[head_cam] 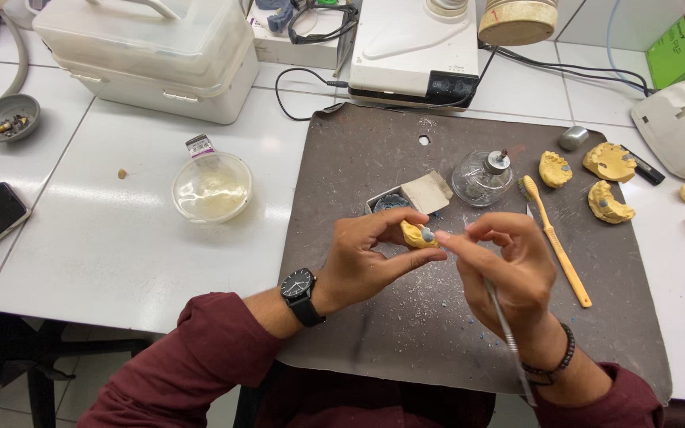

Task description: The person holds a yellow plaster dental cast in one hand and uses a metal wax carver to apply and shape blue wax on the teeth of the cast. They occasionally dip the tool, reposition the cast, and continue carving and smoothing the wax buildup across the tooth area.

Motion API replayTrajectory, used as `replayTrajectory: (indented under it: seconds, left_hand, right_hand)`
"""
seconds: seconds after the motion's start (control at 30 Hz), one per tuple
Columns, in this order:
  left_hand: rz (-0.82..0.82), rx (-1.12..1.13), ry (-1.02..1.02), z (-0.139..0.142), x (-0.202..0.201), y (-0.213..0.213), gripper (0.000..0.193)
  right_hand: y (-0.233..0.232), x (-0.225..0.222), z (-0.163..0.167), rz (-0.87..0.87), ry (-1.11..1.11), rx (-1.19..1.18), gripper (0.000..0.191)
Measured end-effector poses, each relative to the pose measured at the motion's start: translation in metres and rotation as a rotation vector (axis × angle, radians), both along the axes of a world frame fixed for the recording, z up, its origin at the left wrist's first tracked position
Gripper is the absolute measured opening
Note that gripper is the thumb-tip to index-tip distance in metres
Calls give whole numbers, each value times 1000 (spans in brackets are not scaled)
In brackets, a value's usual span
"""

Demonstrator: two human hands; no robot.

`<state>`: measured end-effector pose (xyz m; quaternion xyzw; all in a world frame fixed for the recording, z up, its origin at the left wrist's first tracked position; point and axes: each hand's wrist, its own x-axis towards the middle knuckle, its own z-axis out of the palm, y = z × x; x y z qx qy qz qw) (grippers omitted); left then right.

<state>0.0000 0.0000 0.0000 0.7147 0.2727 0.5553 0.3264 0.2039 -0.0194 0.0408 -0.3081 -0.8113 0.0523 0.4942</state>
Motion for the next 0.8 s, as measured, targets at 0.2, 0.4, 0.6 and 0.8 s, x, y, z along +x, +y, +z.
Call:
replayTrajectory:
  seconds: [0.2,0.4,0.6,0.8]
  left_hand:
    - [22,97,-9,5,1,0,45]
    - [-42,132,-34,9,0,2,37]
    - [-133,44,-101,5,0,3,29]
    - [-180,0,-152,0,3,1,27]
  right_hand:
    - [3,5,3,-72,-56,12,33]
    - [4,8,7,-36,161,-114,18]
    - [-7,7,9,7,456,-302,14]
    - [-10,12,7,76,283,-271,13]
